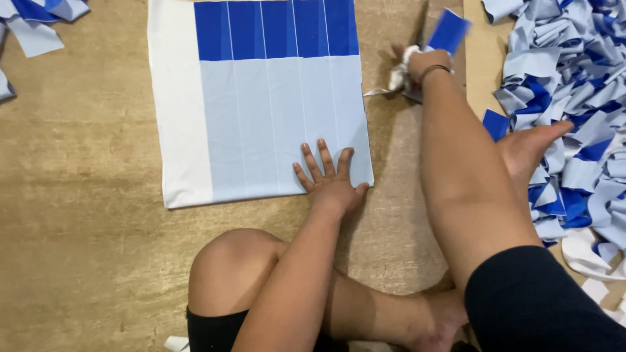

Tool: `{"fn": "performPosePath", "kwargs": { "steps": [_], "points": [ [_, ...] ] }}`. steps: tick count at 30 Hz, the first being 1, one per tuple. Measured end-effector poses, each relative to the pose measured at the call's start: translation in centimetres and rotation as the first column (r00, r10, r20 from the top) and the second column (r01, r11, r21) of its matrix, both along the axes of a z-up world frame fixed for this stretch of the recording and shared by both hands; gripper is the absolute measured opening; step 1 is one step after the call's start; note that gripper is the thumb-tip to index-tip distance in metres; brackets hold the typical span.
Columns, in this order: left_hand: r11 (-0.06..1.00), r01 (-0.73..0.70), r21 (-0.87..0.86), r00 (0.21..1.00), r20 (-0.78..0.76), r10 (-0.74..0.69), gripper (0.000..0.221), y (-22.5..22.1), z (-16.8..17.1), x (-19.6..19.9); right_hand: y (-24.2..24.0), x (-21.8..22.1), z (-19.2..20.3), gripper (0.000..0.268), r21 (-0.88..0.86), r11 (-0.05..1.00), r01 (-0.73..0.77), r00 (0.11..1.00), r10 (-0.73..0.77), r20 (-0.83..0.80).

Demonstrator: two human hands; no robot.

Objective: Cutting strips of blue and white fabric using scissors while sitting on the floor.

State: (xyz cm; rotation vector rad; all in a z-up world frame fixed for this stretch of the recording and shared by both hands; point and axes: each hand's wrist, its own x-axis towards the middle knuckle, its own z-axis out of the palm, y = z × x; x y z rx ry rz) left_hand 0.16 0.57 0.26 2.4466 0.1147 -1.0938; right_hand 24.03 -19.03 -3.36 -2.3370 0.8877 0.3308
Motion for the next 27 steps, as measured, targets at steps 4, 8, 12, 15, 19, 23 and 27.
{"fn": "performPosePath", "kwargs": {
  "steps": [4, 8, 12, 15, 19, 23, 27],
  "points": [
    [1.0, -0.013, 0.002, 0.999, 0.042, 0.013, 0.09, -0.1, -0.3, 0.6, -10.0, -1.6, -2.9, 0.095, -0.204, 0.977, -0.063, 0.997, 0.07, 0.029],
    [0.999, 0.019, 0.036, 1.0, -0.009, -0.018, 0.092, 0.0, 0.6, 0.6, -15.3, -6.8, -3.0, 0.095, -0.242, 0.97, 0.039, 0.997, -0.023, 0.068],
    [1.0, 0.005, 0.026, 0.998, 0.059, -0.007, 0.09, 0.2, 0.4, -0.4, -11.9, -15.2, 1.0, 0.08, -0.195, 0.981, 0.006, 0.997, 0.008, 0.07],
    [1.0, -0.02, 0.015, 0.994, 0.107, 0.019, 0.091, 0.2, 0.8, -0.5, -9.0, -20.1, 2.8, 0.051, -0.065, 0.965, -0.255, 0.956, 0.262, 0.129],
    [0.997, -0.051, -0.053, 0.975, 0.212, 0.061, 0.086, 0.3, 0.4, -1.8, -5.5, -30.1, 3.3, 0.037, 0.401, 0.863, -0.308, 0.946, 0.232, 0.228],
    [0.961, -0.196, -0.197, 0.872, 0.413, 0.262, 0.079, 0.3, -0.2, -3.0, -1.3, -36.9, 5.8, 0.042, 0.427, 0.867, -0.256, 0.965, 0.208, 0.158],
    [0.902, -0.24, -0.359, 0.696, 0.583, 0.418, 0.065, 0.5, 2.2, -5.4, -0.3, -40.9, 5.0, 0.046, 0.388, 0.88, -0.274, 0.961, 0.24, 0.136]
  ]
}}
